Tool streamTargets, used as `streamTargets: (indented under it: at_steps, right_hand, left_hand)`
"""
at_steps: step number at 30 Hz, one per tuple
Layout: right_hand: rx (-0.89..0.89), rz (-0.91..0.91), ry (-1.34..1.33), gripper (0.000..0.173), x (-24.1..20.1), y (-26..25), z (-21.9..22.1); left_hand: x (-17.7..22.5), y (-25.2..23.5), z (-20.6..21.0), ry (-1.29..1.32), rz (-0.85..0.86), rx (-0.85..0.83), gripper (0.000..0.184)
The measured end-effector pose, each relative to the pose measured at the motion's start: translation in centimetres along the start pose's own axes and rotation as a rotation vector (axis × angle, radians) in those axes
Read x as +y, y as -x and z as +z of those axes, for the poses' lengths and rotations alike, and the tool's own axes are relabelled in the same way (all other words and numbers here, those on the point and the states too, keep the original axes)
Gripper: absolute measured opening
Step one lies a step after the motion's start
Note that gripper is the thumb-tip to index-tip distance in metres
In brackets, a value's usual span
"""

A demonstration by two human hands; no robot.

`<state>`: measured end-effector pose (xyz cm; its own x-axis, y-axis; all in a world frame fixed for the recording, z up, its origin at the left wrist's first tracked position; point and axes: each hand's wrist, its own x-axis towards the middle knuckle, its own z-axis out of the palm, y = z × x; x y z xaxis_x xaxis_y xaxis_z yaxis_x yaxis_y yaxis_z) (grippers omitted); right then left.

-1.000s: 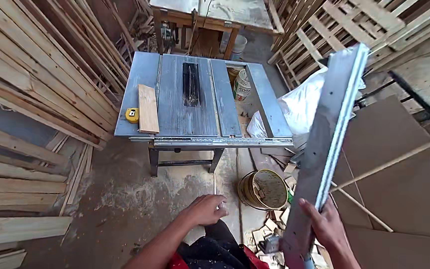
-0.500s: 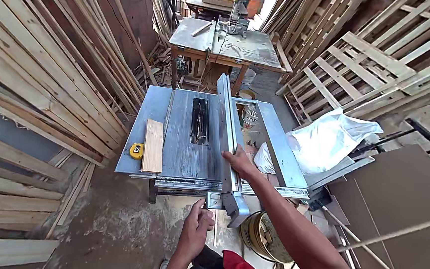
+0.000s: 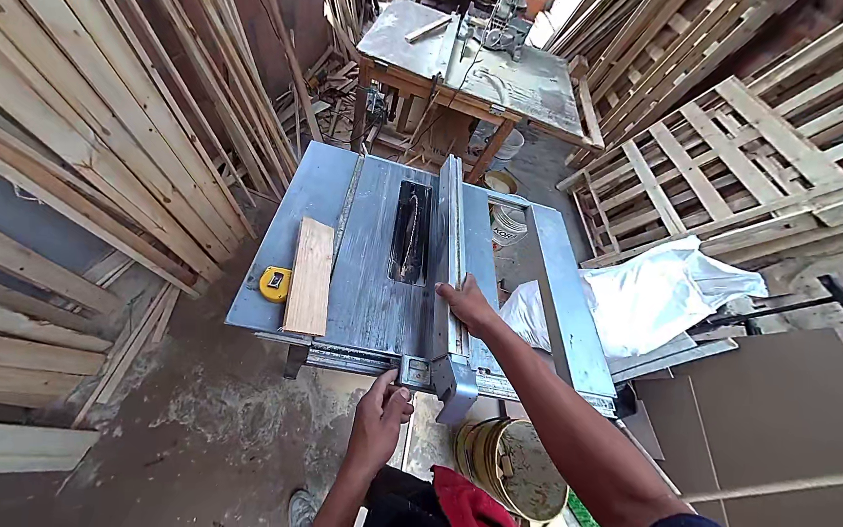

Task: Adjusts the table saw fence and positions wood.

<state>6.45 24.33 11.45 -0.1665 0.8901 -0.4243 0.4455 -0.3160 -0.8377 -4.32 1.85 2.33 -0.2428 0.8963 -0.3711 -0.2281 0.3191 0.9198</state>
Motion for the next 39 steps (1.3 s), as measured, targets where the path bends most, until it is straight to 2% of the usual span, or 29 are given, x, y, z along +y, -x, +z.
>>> streamTargets:
  at_steps: [4, 6, 8, 10, 12, 13, 16, 21, 24, 27, 31, 33, 36, 39]
  right_hand:
    - [-0.010, -0.009, 0.182, 0.084, 0.8, 1.0, -0.7]
    - [-0.038, -0.029, 0.459, 0.082, 0.5, 2.5, -1.7]
    - [-0.061, -0.074, 0.745, 0.081, 0.5, 6.2, -2.5]
    - [-0.052, -0.085, 0.854, 0.093, 1.6, 10.8, -2.9]
    - [-0.021, -0.079, 0.838, 0.100, 3.8, 14.7, -2.4]
    - [0.005, -0.081, 0.799, 0.098, 5.1, 16.2, -1.8]
    - [0.126, -0.140, 0.705, 0.076, 7.8, 18.3, 0.3]
    - [0.122, -0.135, 0.751, 0.074, 5.8, 17.3, 0.2]
    - [0.107, -0.151, 0.758, 0.083, 5.5, 16.6, 0.4]
    - [0.102, -0.228, 0.715, 0.092, 7.5, 16.8, 0.8]
    - [0.006, -0.357, 0.531, 0.118, 12.2, 18.0, -0.1]
    - [-0.010, -0.461, 0.484, 0.119, 13.9, 17.9, -1.5]
    - [-0.020, -0.554, 0.639, 0.119, 14.8, 16.5, -4.0]
    - [-0.083, -0.580, 0.750, 0.114, 14.4, 15.0, -2.9]
  left_hand:
    - [-1.0, 1.1, -0.7, -0.035, -0.012, -0.074, 0.035]
    - [-1.2, 1.8, -1.6, -0.129, -0.024, -0.161, 0.034]
    - [-2.6, 3.9, -2.8, -0.248, -0.093, -0.244, 0.034]
    - [-4.7, 7.0, -4.6, -0.303, -0.153, -0.270, 0.034]
    - [-7.3, 9.0, -7.0, -0.302, -0.195, -0.224, 0.035]
    - [-8.7, 10.0, -8.2, -0.297, -0.222, -0.191, 0.036]
    - [-12.4, 13.8, -12.6, -0.344, -0.293, -0.122, 0.037]
    - [-15.0, 19.9, -19.1, -0.452, -0.357, -0.101, 0.038]
    - [-15.2, 21.4, -21.2, -0.485, -0.344, -0.042, 0.036]
    - [-15.2, 21.7, -21.7, -0.515, -0.308, 0.022, 0.036]
    - [-14.4, 21.3, -20.2, -0.486, -0.272, 0.051, 0.036]
    - [-14.3, 21.3, -19.5, -0.464, -0.269, 0.030, 0.038]
    - [-13.2, 20.6, -18.7, -0.467, -0.292, -0.019, 0.038]
    - [-10.7, 20.1, -17.7, -0.494, -0.295, -0.062, 0.036]
